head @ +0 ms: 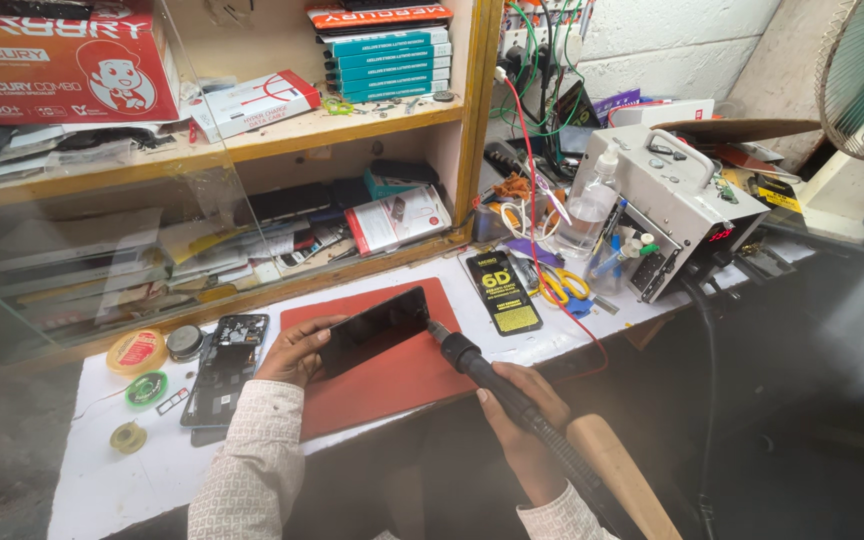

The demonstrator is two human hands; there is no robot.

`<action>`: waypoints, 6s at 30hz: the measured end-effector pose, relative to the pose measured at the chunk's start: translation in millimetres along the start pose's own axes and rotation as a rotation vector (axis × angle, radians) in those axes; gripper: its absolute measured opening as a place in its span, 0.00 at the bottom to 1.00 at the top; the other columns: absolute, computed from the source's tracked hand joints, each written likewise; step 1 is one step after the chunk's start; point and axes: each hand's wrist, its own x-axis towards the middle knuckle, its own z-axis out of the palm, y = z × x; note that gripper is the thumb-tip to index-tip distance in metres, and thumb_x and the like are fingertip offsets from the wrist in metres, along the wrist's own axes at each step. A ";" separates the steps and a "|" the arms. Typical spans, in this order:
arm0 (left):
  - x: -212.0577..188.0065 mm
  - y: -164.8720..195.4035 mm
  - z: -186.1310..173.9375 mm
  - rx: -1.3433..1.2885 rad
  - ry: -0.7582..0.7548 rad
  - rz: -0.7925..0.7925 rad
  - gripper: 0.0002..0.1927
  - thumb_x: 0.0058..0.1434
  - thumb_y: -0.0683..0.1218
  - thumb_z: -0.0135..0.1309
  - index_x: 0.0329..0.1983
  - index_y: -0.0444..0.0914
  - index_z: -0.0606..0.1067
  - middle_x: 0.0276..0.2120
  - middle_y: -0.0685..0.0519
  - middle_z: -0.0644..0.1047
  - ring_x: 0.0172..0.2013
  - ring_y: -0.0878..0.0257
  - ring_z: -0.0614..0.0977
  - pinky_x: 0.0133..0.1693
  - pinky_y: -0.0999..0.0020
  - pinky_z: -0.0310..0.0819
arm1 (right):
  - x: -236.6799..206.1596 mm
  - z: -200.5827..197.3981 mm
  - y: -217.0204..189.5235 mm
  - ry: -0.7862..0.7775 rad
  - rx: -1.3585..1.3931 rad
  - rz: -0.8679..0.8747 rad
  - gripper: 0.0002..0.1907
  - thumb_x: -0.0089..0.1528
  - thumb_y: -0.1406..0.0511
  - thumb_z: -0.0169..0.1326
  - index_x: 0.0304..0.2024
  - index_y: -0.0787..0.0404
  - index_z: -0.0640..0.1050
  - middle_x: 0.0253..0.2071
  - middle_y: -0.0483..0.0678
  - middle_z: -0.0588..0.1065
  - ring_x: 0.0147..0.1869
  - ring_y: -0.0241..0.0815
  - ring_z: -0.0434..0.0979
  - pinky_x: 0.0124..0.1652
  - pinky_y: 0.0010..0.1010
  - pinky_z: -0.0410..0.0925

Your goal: The person heats the back of a smartphone with a heat gun, moving the tool around the edges of the device. They then set the heat gun down and pry at the back cover with their fingers, working the cover loose and separating it from the phone body while holding the device on the work mat.

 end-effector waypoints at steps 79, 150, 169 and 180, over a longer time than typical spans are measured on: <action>6.3 2.7 12.9 0.092 0.036 0.042 0.27 0.67 0.55 0.50 0.60 0.31 0.74 0.57 0.43 0.79 0.60 0.54 0.78 0.63 0.57 0.69 | -20.1 17.8 -15.2 -0.212 0.050 0.026 0.19 0.53 0.72 0.65 0.47 0.66 0.81 0.47 0.53 0.82 0.47 0.43 0.86 0.46 0.29 0.77; 7.2 5.1 14.3 0.045 0.020 0.009 0.37 0.73 0.64 0.32 0.61 0.29 0.74 0.54 0.43 0.80 0.48 0.60 0.82 0.51 0.63 0.77 | -22.9 53.0 -35.7 -0.262 0.123 -0.102 0.20 0.53 0.70 0.66 0.48 0.65 0.80 0.48 0.54 0.81 0.47 0.44 0.87 0.45 0.30 0.78; 7.0 4.1 15.8 -0.014 0.023 0.045 0.37 0.70 0.65 0.38 0.70 0.34 0.65 0.51 0.46 0.78 0.44 0.61 0.82 0.49 0.65 0.77 | -16.5 56.4 -38.2 -0.229 0.160 -0.128 0.19 0.53 0.72 0.66 0.47 0.67 0.80 0.48 0.55 0.81 0.46 0.43 0.87 0.44 0.28 0.79; 9.2 5.0 16.9 -0.101 0.031 0.055 0.38 0.69 0.64 0.41 0.72 0.34 0.58 0.46 0.44 0.78 0.40 0.61 0.83 0.42 0.67 0.81 | -13.5 57.9 -42.6 -0.221 0.163 -0.135 0.19 0.54 0.72 0.67 0.48 0.67 0.80 0.49 0.56 0.81 0.47 0.44 0.86 0.45 0.29 0.79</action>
